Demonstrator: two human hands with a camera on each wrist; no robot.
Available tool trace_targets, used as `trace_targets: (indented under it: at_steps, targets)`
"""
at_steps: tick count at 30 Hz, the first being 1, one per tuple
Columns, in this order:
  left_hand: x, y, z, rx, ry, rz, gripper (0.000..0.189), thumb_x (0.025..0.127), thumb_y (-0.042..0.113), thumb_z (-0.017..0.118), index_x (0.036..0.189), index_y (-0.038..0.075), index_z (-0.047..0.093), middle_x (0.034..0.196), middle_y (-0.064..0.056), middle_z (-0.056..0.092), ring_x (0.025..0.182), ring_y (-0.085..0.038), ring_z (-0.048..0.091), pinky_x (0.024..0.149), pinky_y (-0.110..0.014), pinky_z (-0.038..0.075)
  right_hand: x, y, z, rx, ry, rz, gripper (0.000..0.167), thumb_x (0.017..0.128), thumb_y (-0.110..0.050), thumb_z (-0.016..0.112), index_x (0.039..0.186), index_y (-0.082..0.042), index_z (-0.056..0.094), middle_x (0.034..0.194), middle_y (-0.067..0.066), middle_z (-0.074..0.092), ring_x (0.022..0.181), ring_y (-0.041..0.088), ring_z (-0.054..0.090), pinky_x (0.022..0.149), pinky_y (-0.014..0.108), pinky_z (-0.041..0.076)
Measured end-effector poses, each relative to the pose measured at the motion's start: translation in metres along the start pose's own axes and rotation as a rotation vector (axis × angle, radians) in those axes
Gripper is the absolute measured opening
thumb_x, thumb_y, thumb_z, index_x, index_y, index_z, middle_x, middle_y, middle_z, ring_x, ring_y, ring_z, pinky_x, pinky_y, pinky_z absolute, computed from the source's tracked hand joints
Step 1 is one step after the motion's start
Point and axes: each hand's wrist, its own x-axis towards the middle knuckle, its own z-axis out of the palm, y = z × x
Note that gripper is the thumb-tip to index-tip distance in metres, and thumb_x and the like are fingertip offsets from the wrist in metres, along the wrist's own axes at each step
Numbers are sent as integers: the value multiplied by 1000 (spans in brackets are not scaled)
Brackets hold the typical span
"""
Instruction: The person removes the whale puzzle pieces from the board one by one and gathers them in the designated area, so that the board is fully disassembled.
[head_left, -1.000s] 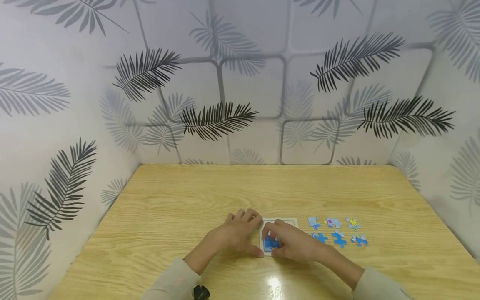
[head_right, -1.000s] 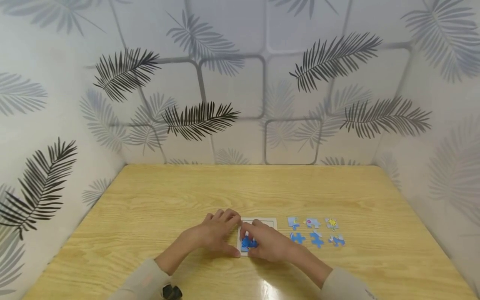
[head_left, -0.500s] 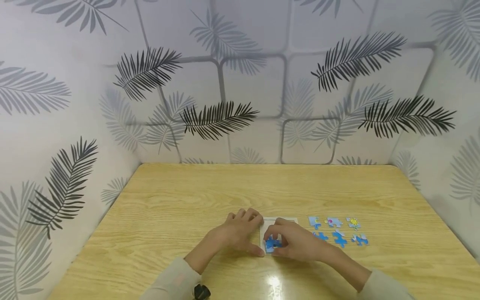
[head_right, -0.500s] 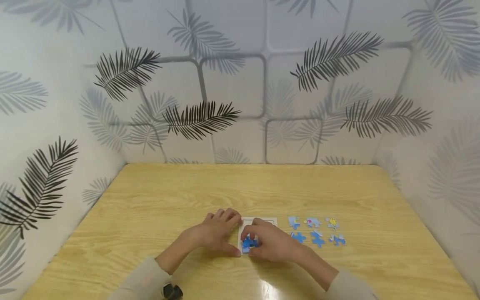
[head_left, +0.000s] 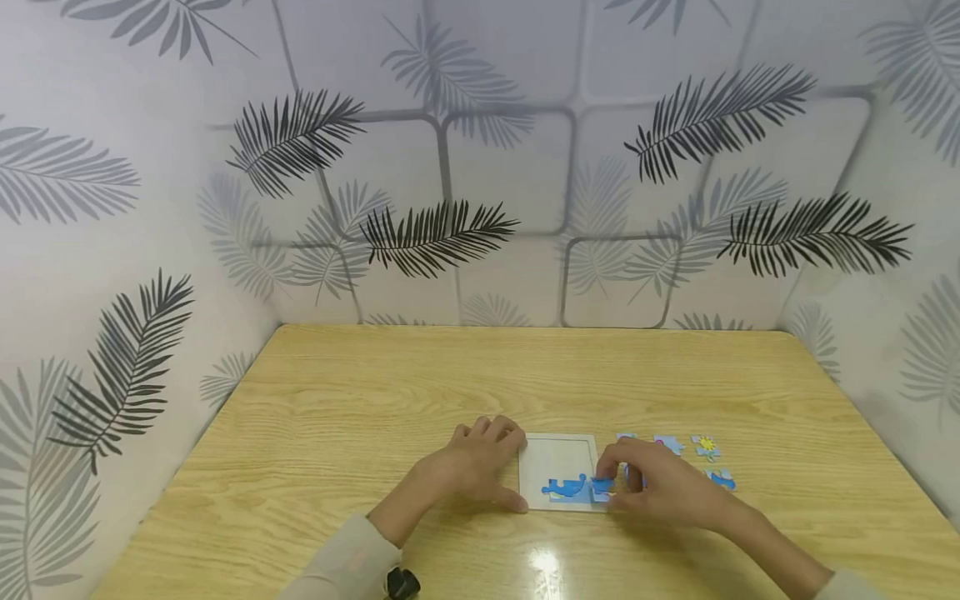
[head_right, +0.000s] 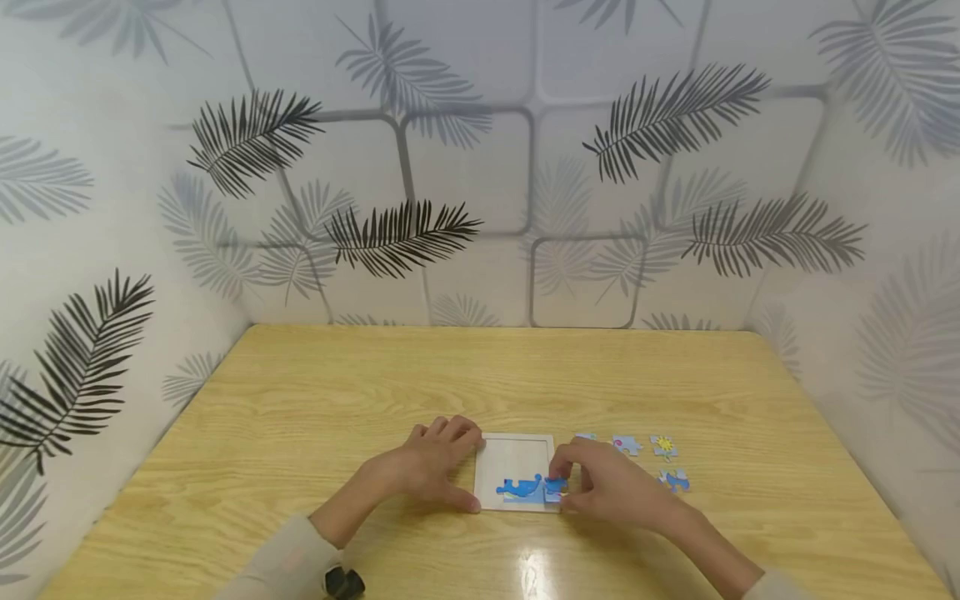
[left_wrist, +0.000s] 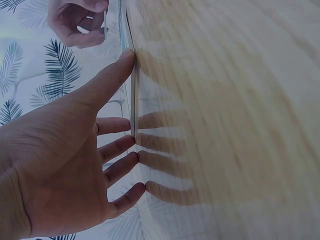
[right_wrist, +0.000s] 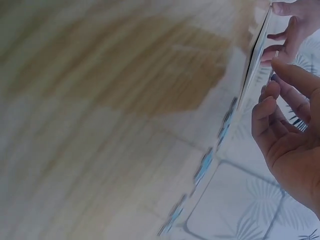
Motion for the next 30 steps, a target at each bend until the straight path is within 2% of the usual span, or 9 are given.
trace_targets:
  at_steps: [2,4,6,9,10,12,14,16,30]
  targets:
    - [0,1,0,3,0,1,67,85,62,78,131,22,49,150,1,38,132,-22,38,107,-48,36,-8,5,-4,-20,13,-12,28,85,-8,85,102,-19,66,98,-7,67,67,-2,51,66,27,47]
    - [0,1,-1,5,0,1,68,85,62,78,131,22,49,150,1,38,132,-22,38,107,-48,36,-15,9,-7,-51,31,-27,29,84,-10,87,100,-21,65,94,-9,66,66,-3,49,77,32,52]
    - [0,1,-1,2,0,-2,69,85,62,78,133,22,49,151,1,38,132,-22,38,108,-49,35,-22,12,-10,-56,43,-31,31,83,-9,87,99,-22,65,92,-11,66,65,-4,48,85,27,52]
    - [1,1,0,3,-4,-7,70,85,63,77,135,22,49,152,1,38,133,-21,38,109,-49,35,-29,17,-13,-76,54,-53,34,80,-5,88,98,-22,65,90,-13,66,63,-6,46,112,16,34]
    - [1,1,0,1,-5,-8,71,85,62,77,136,22,49,152,1,37,133,-21,38,109,-49,35,-32,18,-13,-71,52,-58,35,79,-4,88,98,-22,66,91,-12,66,63,-6,46,102,8,35]
    - [2,1,0,-3,-10,-9,71,85,62,77,136,22,49,153,1,37,133,-21,37,109,-50,34,-35,20,-15,-66,43,-67,35,79,-2,87,98,-22,66,92,-12,67,64,-5,47,97,7,39]
    - [2,0,-1,0,-11,-10,71,85,63,77,136,22,49,153,1,37,132,-21,38,109,-50,34,-39,21,-15,-46,26,-64,33,80,-3,87,99,-22,67,93,-11,67,66,-2,48,76,13,48]
    - [2,0,-1,-1,-12,-10,71,85,63,77,136,22,49,153,1,37,133,-22,37,109,-50,34,-43,22,-16,-22,8,-54,29,83,-7,86,100,-21,67,93,-9,66,68,1,50,60,19,45]
    - [2,0,0,5,-13,-2,70,85,63,77,134,22,48,152,0,38,133,-22,38,109,-49,35,-49,28,-10,-13,-11,-24,27,86,-11,85,101,-22,65,96,-8,59,71,2,52,60,21,48]
